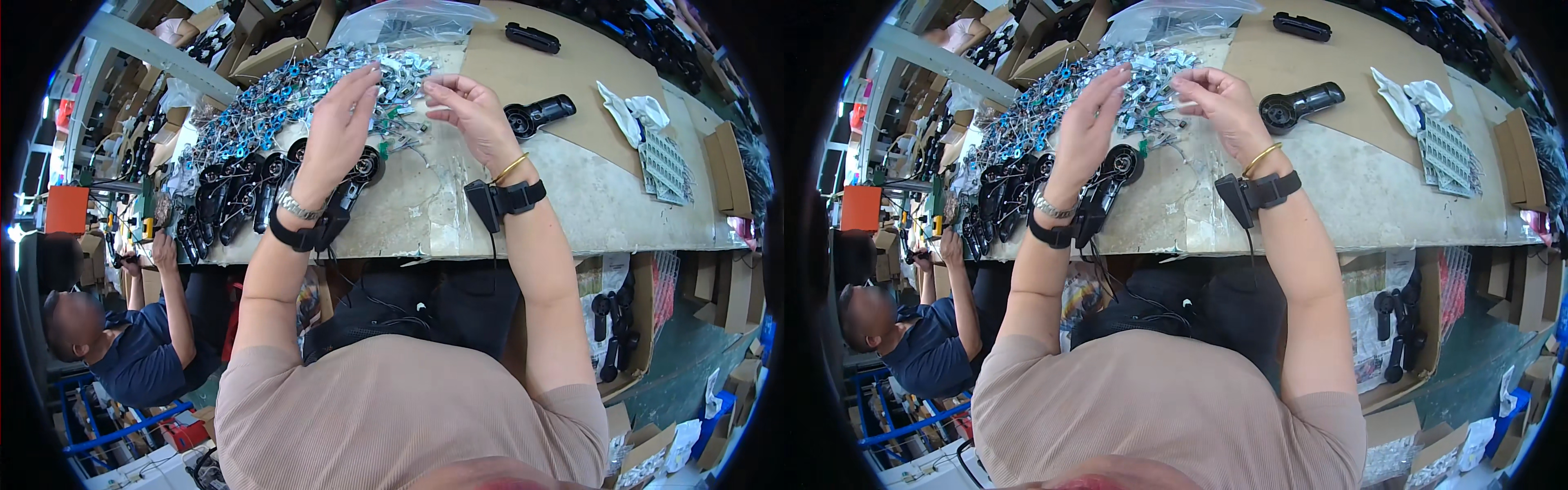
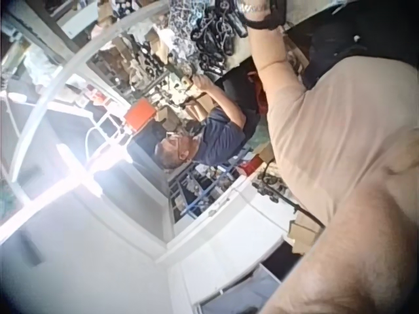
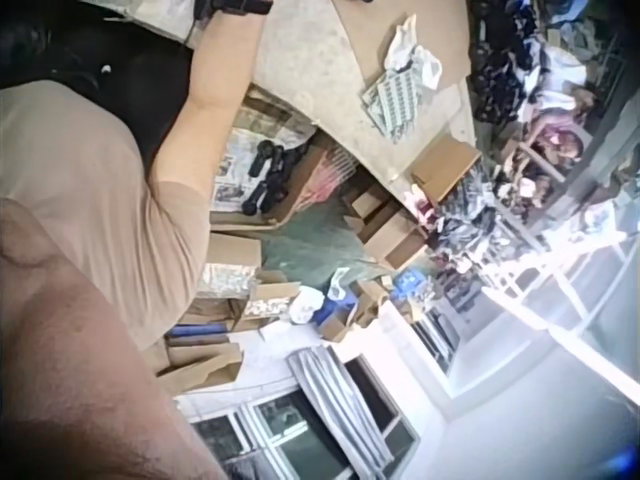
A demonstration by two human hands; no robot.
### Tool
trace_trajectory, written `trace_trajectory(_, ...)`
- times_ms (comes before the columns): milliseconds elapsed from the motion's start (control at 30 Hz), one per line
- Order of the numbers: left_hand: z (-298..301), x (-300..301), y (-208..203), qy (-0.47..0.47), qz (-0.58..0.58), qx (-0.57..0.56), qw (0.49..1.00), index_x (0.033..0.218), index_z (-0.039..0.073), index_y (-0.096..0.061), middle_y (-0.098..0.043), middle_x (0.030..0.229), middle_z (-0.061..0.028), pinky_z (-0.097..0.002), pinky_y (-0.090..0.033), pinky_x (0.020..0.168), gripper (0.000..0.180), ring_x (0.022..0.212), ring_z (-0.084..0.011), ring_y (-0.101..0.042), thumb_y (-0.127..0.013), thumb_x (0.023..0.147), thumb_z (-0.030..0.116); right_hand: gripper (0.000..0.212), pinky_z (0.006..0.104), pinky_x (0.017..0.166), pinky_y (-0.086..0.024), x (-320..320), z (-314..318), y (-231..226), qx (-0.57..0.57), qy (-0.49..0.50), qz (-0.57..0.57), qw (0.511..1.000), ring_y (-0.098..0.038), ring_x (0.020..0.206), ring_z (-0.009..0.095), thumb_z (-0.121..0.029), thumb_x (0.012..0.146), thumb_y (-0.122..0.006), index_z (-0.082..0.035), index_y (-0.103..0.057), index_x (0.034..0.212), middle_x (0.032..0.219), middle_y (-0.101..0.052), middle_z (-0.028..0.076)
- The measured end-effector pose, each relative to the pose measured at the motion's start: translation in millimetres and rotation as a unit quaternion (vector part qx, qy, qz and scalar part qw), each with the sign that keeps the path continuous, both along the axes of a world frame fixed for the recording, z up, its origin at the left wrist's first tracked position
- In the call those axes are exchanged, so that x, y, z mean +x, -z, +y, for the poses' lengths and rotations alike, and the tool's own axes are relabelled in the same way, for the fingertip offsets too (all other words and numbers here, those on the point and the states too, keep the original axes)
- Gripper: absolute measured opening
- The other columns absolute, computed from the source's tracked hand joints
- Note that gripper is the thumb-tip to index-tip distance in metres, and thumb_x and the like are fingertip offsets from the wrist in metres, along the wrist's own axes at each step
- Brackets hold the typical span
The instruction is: Assemble small plastic and electronic components into hand-held devices at a factory workbench.
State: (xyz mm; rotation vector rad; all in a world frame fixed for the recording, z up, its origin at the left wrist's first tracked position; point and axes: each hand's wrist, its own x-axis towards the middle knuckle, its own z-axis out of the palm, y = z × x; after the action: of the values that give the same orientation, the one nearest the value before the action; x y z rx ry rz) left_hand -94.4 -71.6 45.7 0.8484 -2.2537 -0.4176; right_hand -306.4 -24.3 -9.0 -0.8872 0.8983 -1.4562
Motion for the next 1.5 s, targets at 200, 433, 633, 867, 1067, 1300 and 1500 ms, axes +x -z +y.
trace_trajectory(200,42,-4,-13,0.078,0.224,0.252,0.938,0.128,-0.004,-0.064,-0.068,0.128,-0.0138,-0.0301,-0.045,0.104,0.033,0.119,-0.0179,-0.062,-0.051,0.106,0.016,0.032,0.0279,0.08,-0.058,6,7,-14,-0.047,-0.016,-0.053,0.997,-0.068,0.092,0.012,-0.017,0.098,-0.068,-0.002,-0.064,0.126,0.108,-0.07,0.007)
trace_trajectory(433,49,-2,7,0.062,0.298,0.326,0.895,0.125,-0.007,-0.064,-0.069,0.124,-0.0122,-0.0293,-0.048,0.1,0.028,0.114,-0.0156,-0.063,-0.055,0.104,0.01,0.031,0.0258,0.08,-0.059,-3,5,-3,-0.042,-0.059,-0.016,0.997,-0.069,0.09,0.013,-0.011,0.097,-0.068,0.0,-0.063,0.126,0.109,-0.07,0.01)
trace_trajectory(633,43,-3,21,-0.004,0.283,0.237,0.93,0.114,-0.006,-0.068,-0.072,0.111,-0.0088,-0.0235,-0.053,0.085,0.021,0.096,-0.0116,-0.067,-0.067,0.096,0.003,0.028,0.0248,0.08,-0.059,-2,6,-4,-0.03,-0.057,-0.018,0.998,-0.069,0.089,0.012,-0.009,0.097,-0.069,0.001,-0.064,0.122,0.11,-0.071,0.011)
trace_trajectory(867,39,-2,27,-0.053,0.204,0.198,0.957,0.105,-0.003,-0.072,-0.074,0.094,-0.0065,-0.0235,-0.054,0.074,0.014,0.08,-0.0091,-0.067,-0.07,0.094,0.006,0.029,0.0255,0.08,-0.06,-1,4,-4,-0.034,-0.076,-0.024,0.996,-0.07,0.089,0.013,-0.008,0.097,-0.068,0.002,-0.064,0.124,0.11,-0.071,0.012)
trace_trajectory(1067,42,-3,21,-0.075,0.189,0.165,0.965,0.099,-0.004,-0.072,-0.074,0.088,-0.008,-0.0263,-0.054,0.07,0.012,0.074,-0.0133,-0.067,-0.07,0.092,0.007,0.03,0.0266,0.081,-0.06,1,7,-11,-0.048,-0.084,-0.026,0.995,-0.071,0.088,0.013,-0.008,0.097,-0.067,0.002,-0.063,0.125,0.113,-0.072,0.014)
trace_trajectory(1300,52,-8,14,-0.045,-0.083,0.091,0.991,0.095,0.0,-0.07,-0.07,0.088,-0.013,-0.0357,-0.053,0.067,0.011,0.073,-0.0258,-0.067,-0.072,0.087,0.007,0.031,0.0264,0.081,-0.059,0,18,-15,-0.045,-0.108,0.05,0.992,-0.071,0.088,0.013,-0.009,0.097,-0.067,0.002,-0.063,0.125,0.112,-0.073,0.014)
trace_trajectory(1500,72,-41,-22,-0.028,0.065,0.022,0.997,0.101,0.002,-0.068,-0.067,0.102,-0.0163,-0.0388,-0.053,0.07,0.017,0.088,-0.0289,-0.067,-0.072,0.087,0.011,0.03,0.0268,0.083,-0.059,-4,1,-1,-0.041,-0.018,-0.033,0.998,-0.071,0.089,0.014,-0.01,0.097,-0.067,0.003,-0.063,0.124,0.11,-0.073,0.013)
